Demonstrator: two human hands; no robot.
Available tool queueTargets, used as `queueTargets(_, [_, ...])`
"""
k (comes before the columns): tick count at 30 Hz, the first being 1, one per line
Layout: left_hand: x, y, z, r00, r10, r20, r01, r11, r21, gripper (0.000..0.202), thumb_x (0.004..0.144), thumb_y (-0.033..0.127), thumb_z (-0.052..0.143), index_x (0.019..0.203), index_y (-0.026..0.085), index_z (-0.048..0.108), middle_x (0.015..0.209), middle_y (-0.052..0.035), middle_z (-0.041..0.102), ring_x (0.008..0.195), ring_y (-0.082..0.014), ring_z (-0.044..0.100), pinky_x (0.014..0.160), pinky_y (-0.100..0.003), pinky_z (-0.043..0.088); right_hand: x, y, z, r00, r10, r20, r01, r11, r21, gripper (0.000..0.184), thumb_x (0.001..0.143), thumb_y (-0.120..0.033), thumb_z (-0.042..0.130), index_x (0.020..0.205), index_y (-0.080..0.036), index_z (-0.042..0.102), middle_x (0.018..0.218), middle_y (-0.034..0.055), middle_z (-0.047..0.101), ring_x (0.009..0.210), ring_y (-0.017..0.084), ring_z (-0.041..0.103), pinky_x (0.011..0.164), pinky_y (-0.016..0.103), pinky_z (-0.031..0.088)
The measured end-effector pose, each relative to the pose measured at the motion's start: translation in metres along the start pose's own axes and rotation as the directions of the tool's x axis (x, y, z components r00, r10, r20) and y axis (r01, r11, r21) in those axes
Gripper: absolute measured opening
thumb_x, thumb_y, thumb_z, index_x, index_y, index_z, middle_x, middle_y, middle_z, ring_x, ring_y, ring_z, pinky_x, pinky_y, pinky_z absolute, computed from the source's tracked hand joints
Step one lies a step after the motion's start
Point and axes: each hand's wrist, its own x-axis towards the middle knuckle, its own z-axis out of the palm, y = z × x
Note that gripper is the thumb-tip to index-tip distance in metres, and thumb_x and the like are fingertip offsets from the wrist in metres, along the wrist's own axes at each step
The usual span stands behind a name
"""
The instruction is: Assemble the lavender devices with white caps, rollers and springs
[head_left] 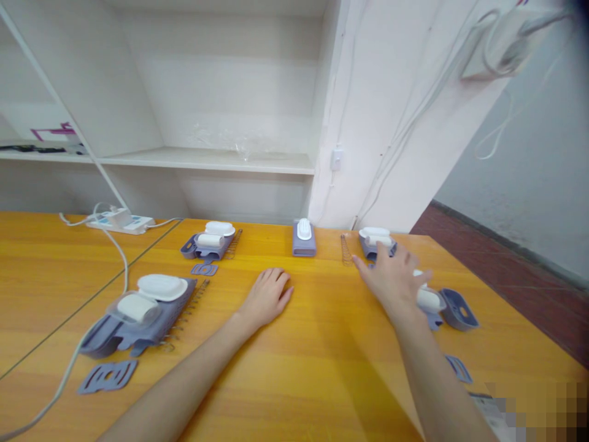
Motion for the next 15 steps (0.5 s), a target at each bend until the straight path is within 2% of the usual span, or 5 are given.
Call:
queueTargets(2, [0.000,0.000,0.000,1.000,0.003,0.001,-0.003,1.000,0.008,0.023,0.090,0.032,0.039,0.106,0.021,0.051,0.105,-0.0073,0.054,0.100,-0.0219,0.049,0.088,-0.038,0.039,0.003,0.016,0.001,0.992,0.102,0.068,-0.096,0.992,-0.087,0.067,0.074,-0.064,0.047,0.126,-0.021,0.047,0.135,0.0218,0.035,0.125,0.044,0.025,0.088,0.072,0.017])
queueTargets(5, [0.000,0.000,0.000,1.000,0.002,-0.001,-0.002,1.000,0.013,0.023,0.090,0.032,0.039,0.106,0.021,0.051,0.105,-0.0073,0.054,0.100,-0.0219,0.048,0.088,-0.038,0.039,0.008,0.040,0.011,0.964,0.183,0.192,-0.160,0.978,-0.131,0.074,0.071,-0.070,0.042,0.132,-0.027,0.040,0.141,0.0199,0.026,0.129,0.047,0.014,0.084,0.076,0.014])
queueTargets(7, [0.001,0.000,0.000,1.000,0.002,-0.001,-0.002,1.000,0.013,0.023,0.090,0.032,0.039,0.106,0.021,0.051,0.105,-0.0074,0.054,0.101,-0.0218,0.048,0.088,-0.038,0.039,0.011,0.053,0.017,0.937,0.222,0.270,-0.193,0.973,-0.130,0.077,0.068,-0.074,0.041,0.132,-0.031,0.039,0.140,0.0187,0.028,0.126,0.050,0.019,0.080,0.076,0.018])
queueTargets(10, [0.001,0.002,0.000,1.000,0.002,0.002,-0.002,1.000,0.014,0.024,0.090,0.032,0.039,0.107,0.020,0.051,0.105,-0.0075,0.054,0.101,-0.0219,0.048,0.088,-0.038,0.038,0.015,0.061,0.023,0.894,0.249,0.373,-0.219,0.968,-0.121,0.078,0.065,-0.077,0.041,0.130,-0.034,0.042,0.132,0.0187,0.038,0.115,0.051,0.036,0.076,0.073,0.026])
queueTargets(15, [0.002,0.002,-0.001,1.000,-0.003,0.010,0.003,1.000,0.019,0.024,0.090,0.032,0.038,0.107,0.020,0.052,0.104,-0.0075,0.054,0.100,-0.0220,0.048,0.088,-0.038,0.038,0.015,0.057,0.024,0.896,0.266,0.356,-0.227,0.962,-0.150,0.064,0.071,-0.070,0.039,0.117,-0.030,0.057,0.118,0.0182,0.049,0.106,0.045,0.047,0.077,0.063,0.033])
